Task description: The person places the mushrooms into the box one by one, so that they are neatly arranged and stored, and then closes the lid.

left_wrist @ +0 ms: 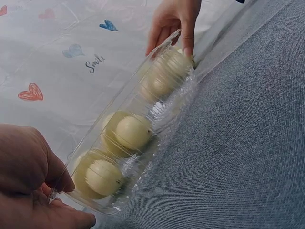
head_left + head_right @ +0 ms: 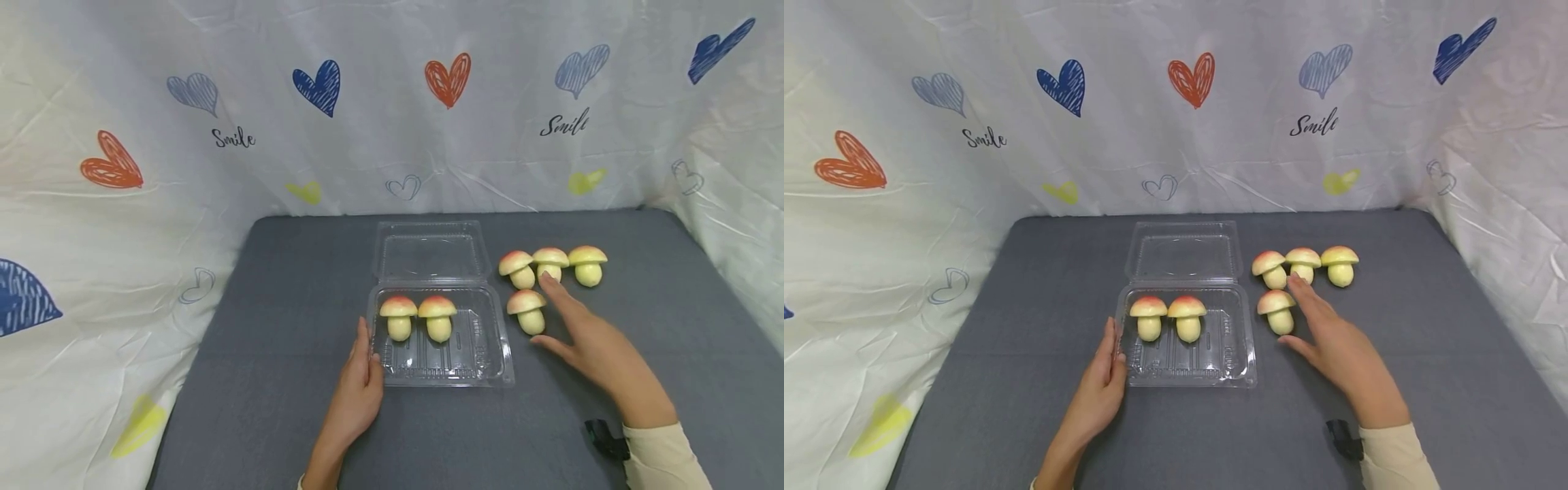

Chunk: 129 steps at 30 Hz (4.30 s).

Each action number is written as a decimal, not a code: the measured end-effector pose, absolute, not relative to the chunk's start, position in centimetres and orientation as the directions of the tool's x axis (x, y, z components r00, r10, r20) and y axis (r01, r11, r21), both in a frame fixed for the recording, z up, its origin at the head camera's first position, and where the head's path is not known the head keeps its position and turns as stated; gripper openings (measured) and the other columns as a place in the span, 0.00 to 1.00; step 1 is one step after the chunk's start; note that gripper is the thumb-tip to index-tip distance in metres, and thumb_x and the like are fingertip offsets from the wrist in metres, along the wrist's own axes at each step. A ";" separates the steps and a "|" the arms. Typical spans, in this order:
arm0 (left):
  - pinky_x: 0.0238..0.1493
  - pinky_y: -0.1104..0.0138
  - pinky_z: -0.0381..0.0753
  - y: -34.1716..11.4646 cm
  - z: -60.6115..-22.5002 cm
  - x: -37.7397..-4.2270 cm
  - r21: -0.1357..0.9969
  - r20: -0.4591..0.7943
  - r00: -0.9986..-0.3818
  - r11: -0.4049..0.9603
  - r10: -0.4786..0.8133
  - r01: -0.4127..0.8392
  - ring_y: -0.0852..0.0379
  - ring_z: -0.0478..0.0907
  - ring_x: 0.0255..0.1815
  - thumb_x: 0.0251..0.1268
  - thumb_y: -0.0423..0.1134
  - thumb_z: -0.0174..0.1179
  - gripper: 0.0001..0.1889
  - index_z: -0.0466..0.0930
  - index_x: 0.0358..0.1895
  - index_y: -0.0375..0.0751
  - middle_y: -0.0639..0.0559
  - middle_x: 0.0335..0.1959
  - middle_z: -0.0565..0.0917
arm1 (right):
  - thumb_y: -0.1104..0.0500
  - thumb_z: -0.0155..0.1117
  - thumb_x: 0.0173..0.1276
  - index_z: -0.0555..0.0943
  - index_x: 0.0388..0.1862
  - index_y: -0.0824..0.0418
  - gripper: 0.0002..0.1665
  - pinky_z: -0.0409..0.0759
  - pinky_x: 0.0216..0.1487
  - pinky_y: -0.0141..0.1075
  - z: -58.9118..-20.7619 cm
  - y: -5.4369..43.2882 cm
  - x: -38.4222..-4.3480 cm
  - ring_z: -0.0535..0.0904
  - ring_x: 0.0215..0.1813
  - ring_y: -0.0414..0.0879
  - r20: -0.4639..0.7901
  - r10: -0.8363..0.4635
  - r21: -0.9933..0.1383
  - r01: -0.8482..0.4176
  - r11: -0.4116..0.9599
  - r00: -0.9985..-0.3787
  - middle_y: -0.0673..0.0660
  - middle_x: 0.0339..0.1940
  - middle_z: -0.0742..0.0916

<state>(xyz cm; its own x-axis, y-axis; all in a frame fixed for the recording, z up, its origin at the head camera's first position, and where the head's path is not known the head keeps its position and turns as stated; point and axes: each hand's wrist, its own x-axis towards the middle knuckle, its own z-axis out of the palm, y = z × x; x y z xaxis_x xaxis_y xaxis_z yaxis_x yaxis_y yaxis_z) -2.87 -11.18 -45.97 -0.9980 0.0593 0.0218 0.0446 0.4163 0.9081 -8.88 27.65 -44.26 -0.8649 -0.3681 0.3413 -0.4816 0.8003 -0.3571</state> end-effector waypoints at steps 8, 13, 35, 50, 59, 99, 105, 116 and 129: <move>0.83 0.43 0.46 -11.1 -46.1 -3.0 0.907 0.021 -0.998 0.418 0.060 0.044 0.42 0.44 0.87 0.85 0.28 0.44 0.36 0.38 0.87 0.37 0.36 0.87 0.48 | 0.61 0.90 0.49 0.61 0.86 0.57 0.68 0.82 0.53 0.61 -44.6 27.3 -9.5 0.83 0.62 0.68 0.391 -0.404 -0.309 -0.531 0.789 -0.827 0.68 0.74 0.79; 0.83 0.43 0.46 -11.1 -46.1 -3.0 0.908 0.023 -0.998 0.417 0.063 0.047 0.42 0.44 0.87 0.85 0.28 0.44 0.36 0.37 0.87 0.37 0.37 0.87 0.47 | 0.61 0.89 0.51 0.62 0.85 0.57 0.65 0.83 0.50 0.62 -44.8 27.2 -9.6 0.85 0.60 0.68 0.373 -0.411 -0.313 -0.530 0.788 -0.832 0.70 0.71 0.80; 0.82 0.43 0.47 -11.2 -46.1 -3.0 0.909 0.031 -0.998 0.413 0.060 0.053 0.41 0.45 0.86 0.84 0.27 0.44 0.36 0.38 0.87 0.35 0.34 0.86 0.49 | 0.49 0.85 0.59 0.68 0.77 0.56 0.52 0.79 0.29 0.59 -44.1 26.5 -9.5 0.79 0.20 0.48 0.220 -0.329 -0.340 -0.389 0.856 -0.918 0.49 0.12 0.76; 0.82 0.42 0.47 -11.3 -46.0 -2.9 0.907 0.027 -0.998 0.419 0.053 0.047 0.41 0.44 0.86 0.85 0.28 0.45 0.36 0.38 0.87 0.36 0.35 0.86 0.48 | 0.48 0.88 0.53 0.71 0.73 0.60 0.53 0.75 0.24 0.61 -42.0 25.2 -9.0 0.76 0.16 0.54 0.388 -0.244 -0.309 -0.375 0.874 -0.889 0.51 0.13 0.75; 0.83 0.43 0.47 -11.3 -46.1 -2.9 0.907 0.030 -0.998 0.419 0.053 0.050 0.42 0.45 0.86 0.84 0.28 0.45 0.36 0.38 0.87 0.36 0.34 0.86 0.49 | 0.48 0.88 0.54 0.70 0.73 0.58 0.52 0.75 0.22 0.56 -40.8 23.6 -8.3 0.71 0.15 0.46 0.405 -0.250 -0.331 -0.396 0.857 -0.879 0.51 0.15 0.79; 0.83 0.43 0.46 -11.3 -46.1 -2.9 0.908 0.030 -0.998 0.416 0.058 0.052 0.41 0.43 0.87 0.85 0.28 0.45 0.36 0.38 0.87 0.34 0.36 0.87 0.46 | 0.40 0.87 0.53 0.73 0.77 0.50 0.54 0.76 0.18 0.46 -42.2 19.1 -8.7 0.66 0.14 0.38 0.470 -0.385 -0.269 -0.545 0.794 -0.794 0.57 0.63 0.88; 0.83 0.43 0.46 -11.2 -46.0 -2.9 0.910 0.037 -0.998 0.410 0.060 0.058 0.41 0.43 0.87 0.84 0.27 0.45 0.36 0.38 0.86 0.33 0.35 0.87 0.47 | 0.40 0.86 0.52 0.76 0.74 0.54 0.52 0.80 0.21 0.51 -42.8 18.7 -8.9 0.80 0.20 0.51 0.494 -0.393 -0.244 -0.557 0.794 -0.776 0.58 0.65 0.87; 0.83 0.41 0.45 -11.2 -46.1 -2.9 0.913 0.034 -0.998 0.404 0.057 0.054 0.40 0.43 0.86 0.84 0.27 0.45 0.36 0.39 0.87 0.33 0.35 0.86 0.48 | 0.40 0.87 0.51 0.75 0.73 0.61 0.55 0.77 0.17 0.51 -43.5 17.7 -8.8 0.85 0.24 0.59 0.537 -0.365 -0.199 -0.535 0.821 -0.760 0.64 0.54 0.90; 0.83 0.41 0.44 -11.3 -46.2 -2.8 0.913 0.027 -0.998 0.406 0.055 0.047 0.39 0.42 0.87 0.85 0.28 0.45 0.36 0.38 0.87 0.35 0.37 0.86 0.48 | 0.38 0.86 0.52 0.76 0.73 0.65 0.56 0.83 0.26 0.57 -44.2 16.8 -8.9 0.89 0.44 0.65 0.520 -0.347 -0.194 -0.503 0.842 -0.781 0.65 0.65 0.86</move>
